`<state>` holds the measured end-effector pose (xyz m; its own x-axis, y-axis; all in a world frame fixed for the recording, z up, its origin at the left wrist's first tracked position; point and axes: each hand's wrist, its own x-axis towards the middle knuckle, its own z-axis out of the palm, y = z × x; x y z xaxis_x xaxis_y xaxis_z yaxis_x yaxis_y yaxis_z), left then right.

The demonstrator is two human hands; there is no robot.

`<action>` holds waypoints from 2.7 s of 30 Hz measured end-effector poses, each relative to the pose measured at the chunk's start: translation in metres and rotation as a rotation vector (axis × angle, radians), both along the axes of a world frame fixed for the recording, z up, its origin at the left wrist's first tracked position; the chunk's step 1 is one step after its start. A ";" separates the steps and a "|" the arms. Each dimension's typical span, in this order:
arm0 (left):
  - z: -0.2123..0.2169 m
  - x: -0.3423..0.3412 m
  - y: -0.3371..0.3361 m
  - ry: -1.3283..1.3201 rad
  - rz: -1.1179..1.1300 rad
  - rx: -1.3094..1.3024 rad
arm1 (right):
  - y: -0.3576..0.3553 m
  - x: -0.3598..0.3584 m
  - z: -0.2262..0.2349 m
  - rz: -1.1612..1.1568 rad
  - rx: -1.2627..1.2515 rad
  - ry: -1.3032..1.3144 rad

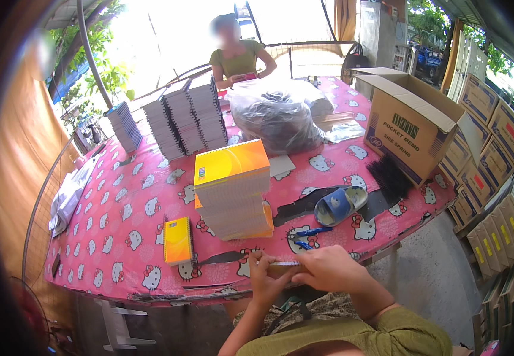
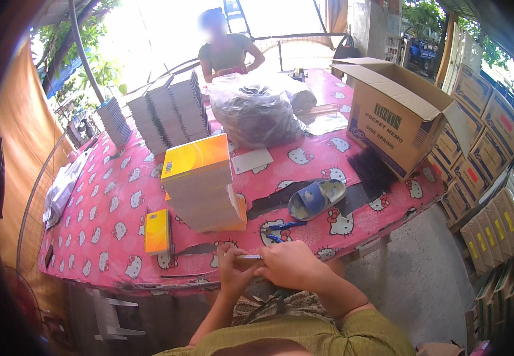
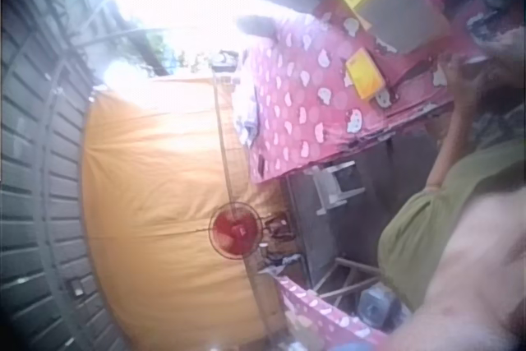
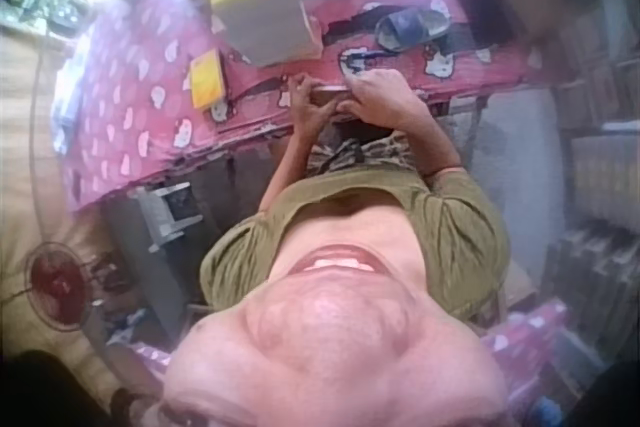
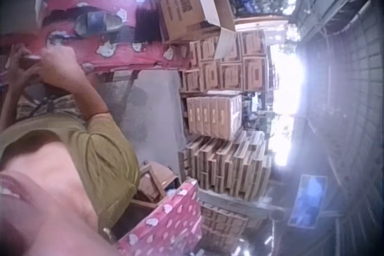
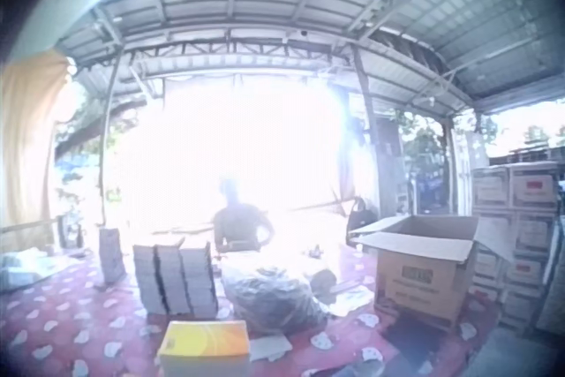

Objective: The person takes a stack of paper from a box and places it on a table, then repeatedly picks up a small notebook, inserts a spiral binding through the pre-punched holes by hand, and uses a pair of snips to trim the binding.

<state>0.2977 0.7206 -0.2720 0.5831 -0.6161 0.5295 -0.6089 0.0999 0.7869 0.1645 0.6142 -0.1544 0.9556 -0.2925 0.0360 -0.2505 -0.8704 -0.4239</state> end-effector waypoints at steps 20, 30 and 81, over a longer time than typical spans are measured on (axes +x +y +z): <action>-0.031 0.015 0.020 0.514 -0.207 -0.240 | -0.001 0.024 -0.017 0.068 -0.079 0.048; -0.007 0.016 0.028 0.669 -0.124 -0.079 | 0.009 0.036 -0.004 0.088 0.005 0.220; 0.035 -0.003 0.081 -0.085 0.213 -0.133 | 0.030 0.013 -0.049 0.142 0.722 -0.138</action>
<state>0.2951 0.8012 -0.2369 0.6420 -0.4057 0.6506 -0.6909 0.0618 0.7203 0.1771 0.6445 -0.2033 0.9866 -0.1630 0.0045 -0.0592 -0.3836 -0.9216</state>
